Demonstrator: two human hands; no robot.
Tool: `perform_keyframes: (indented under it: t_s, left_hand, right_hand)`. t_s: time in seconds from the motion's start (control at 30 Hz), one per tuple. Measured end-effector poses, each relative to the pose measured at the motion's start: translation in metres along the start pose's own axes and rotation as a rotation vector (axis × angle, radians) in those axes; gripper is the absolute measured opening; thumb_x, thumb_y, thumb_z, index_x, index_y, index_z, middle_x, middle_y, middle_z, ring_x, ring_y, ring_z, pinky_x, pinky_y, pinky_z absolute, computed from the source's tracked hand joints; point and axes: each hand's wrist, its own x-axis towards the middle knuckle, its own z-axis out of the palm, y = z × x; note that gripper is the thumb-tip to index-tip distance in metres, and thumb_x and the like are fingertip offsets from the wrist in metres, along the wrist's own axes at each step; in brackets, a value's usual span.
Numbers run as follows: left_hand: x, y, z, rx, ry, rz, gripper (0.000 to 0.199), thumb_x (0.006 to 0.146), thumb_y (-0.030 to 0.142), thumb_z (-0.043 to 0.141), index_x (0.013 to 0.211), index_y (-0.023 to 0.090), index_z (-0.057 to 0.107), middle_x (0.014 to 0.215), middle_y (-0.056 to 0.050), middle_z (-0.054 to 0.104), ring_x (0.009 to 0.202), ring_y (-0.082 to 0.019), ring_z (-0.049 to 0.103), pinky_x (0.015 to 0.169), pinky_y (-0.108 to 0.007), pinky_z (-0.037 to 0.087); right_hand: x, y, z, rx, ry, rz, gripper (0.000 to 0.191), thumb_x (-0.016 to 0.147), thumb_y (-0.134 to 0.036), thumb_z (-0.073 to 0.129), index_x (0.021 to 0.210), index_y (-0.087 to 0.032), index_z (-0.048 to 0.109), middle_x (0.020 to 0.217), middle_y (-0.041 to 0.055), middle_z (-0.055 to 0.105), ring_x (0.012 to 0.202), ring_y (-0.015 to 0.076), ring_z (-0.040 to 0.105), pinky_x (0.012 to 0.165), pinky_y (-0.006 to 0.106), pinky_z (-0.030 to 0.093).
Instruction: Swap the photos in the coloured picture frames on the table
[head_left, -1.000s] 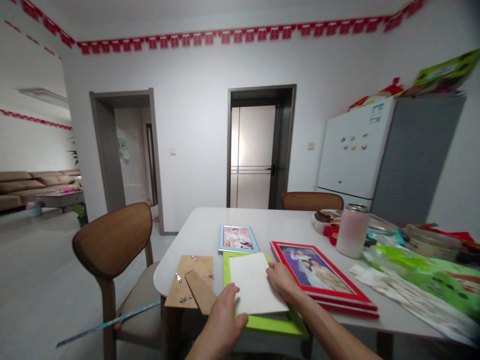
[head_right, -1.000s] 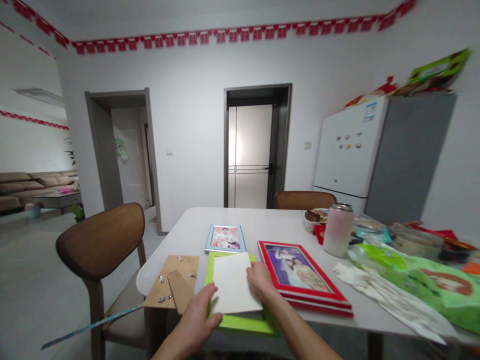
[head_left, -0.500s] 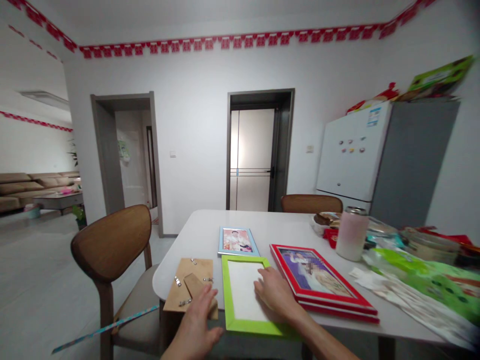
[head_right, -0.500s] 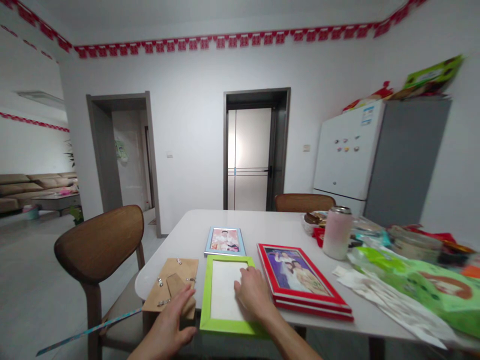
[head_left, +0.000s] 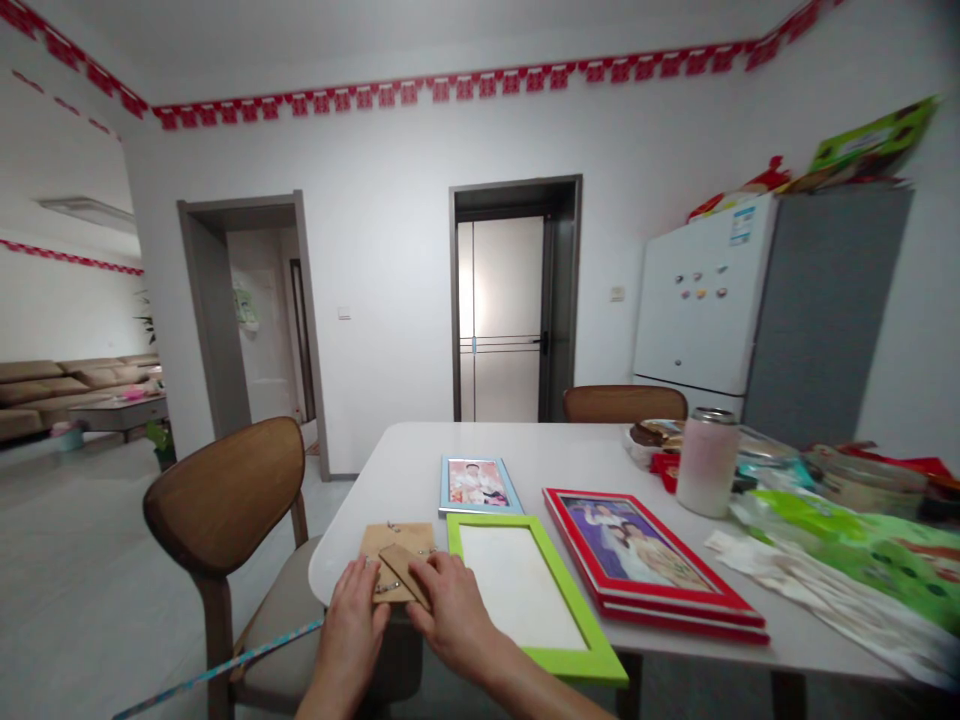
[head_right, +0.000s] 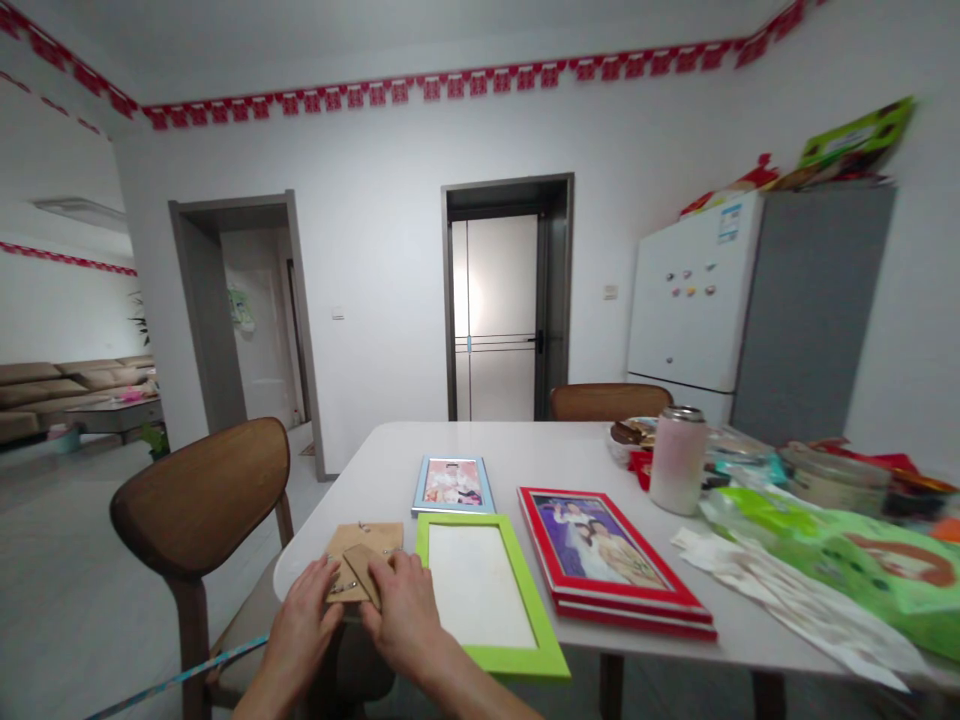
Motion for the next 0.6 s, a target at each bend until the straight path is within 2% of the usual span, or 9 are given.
perform_keyframes:
  t_s: [0.13, 0.27, 0.4, 0.5, 0.6]
  left_hand:
    - [-0.004, 0.032, -0.008, -0.071, 0.046, 0.056, 0.048, 0.068, 0.011, 0.039, 0.116, 0.008, 0.043, 0.126, -0.012, 0.040, 0.119, -0.022, 0.031, 0.099, -0.036, 0.027]
    - [-0.013, 0.084, -0.007, -0.177, -0.108, 0.122, 0.047, 0.071, 0.015, 0.041, 0.118, 0.007, 0.041, 0.130, -0.015, 0.033, 0.122, -0.025, 0.023, 0.099, -0.037, 0.025]
    - [-0.017, 0.124, 0.000, -0.257, -0.251, 0.156, 0.047, 0.073, 0.016, 0.042, 0.119, 0.009, 0.041, 0.131, -0.014, 0.032, 0.122, -0.025, 0.023, 0.100, -0.036, 0.023]
    - [-0.017, 0.135, 0.005, -0.278, -0.309, 0.165, 0.047, 0.073, 0.019, 0.044, 0.119, 0.009, 0.041, 0.130, -0.014, 0.033, 0.122, -0.023, 0.024, 0.100, -0.033, 0.023]
    - [-0.016, 0.134, 0.005, -0.268, -0.348, 0.196, 0.040, 0.074, 0.023, 0.045, 0.113, 0.012, 0.047, 0.127, -0.012, 0.039, 0.119, -0.023, 0.029, 0.100, -0.035, 0.022]
  right_hand:
    - [-0.017, 0.021, -0.028, 0.024, 0.001, -0.064, 0.038, 0.071, -0.038, 0.051, 0.109, -0.033, 0.050, 0.107, 0.0051, 0.048, 0.095, 0.0210, 0.044, 0.079, 0.033, 0.034]
    - [-0.046, 0.057, -0.056, 0.047, 0.070, -0.043, 0.035, 0.076, -0.038, 0.041, 0.107, -0.027, 0.054, 0.109, 0.0076, 0.049, 0.098, 0.0212, 0.044, 0.084, 0.036, 0.035]
    - [-0.069, 0.089, -0.074, 0.042, 0.042, 0.033, 0.037, 0.076, -0.038, 0.040, 0.105, -0.022, 0.056, 0.108, 0.0099, 0.051, 0.099, 0.0208, 0.046, 0.086, 0.034, 0.036]
    - [-0.077, 0.102, -0.078, 0.007, 0.018, 0.064, 0.038, 0.075, -0.038, 0.040, 0.104, -0.020, 0.057, 0.107, 0.0104, 0.053, 0.098, 0.0207, 0.048, 0.086, 0.033, 0.037]
    - [-0.079, 0.109, -0.072, -0.042, 0.017, 0.065, 0.037, 0.074, -0.037, 0.042, 0.104, -0.022, 0.058, 0.106, 0.0097, 0.054, 0.097, 0.0213, 0.048, 0.085, 0.034, 0.037]
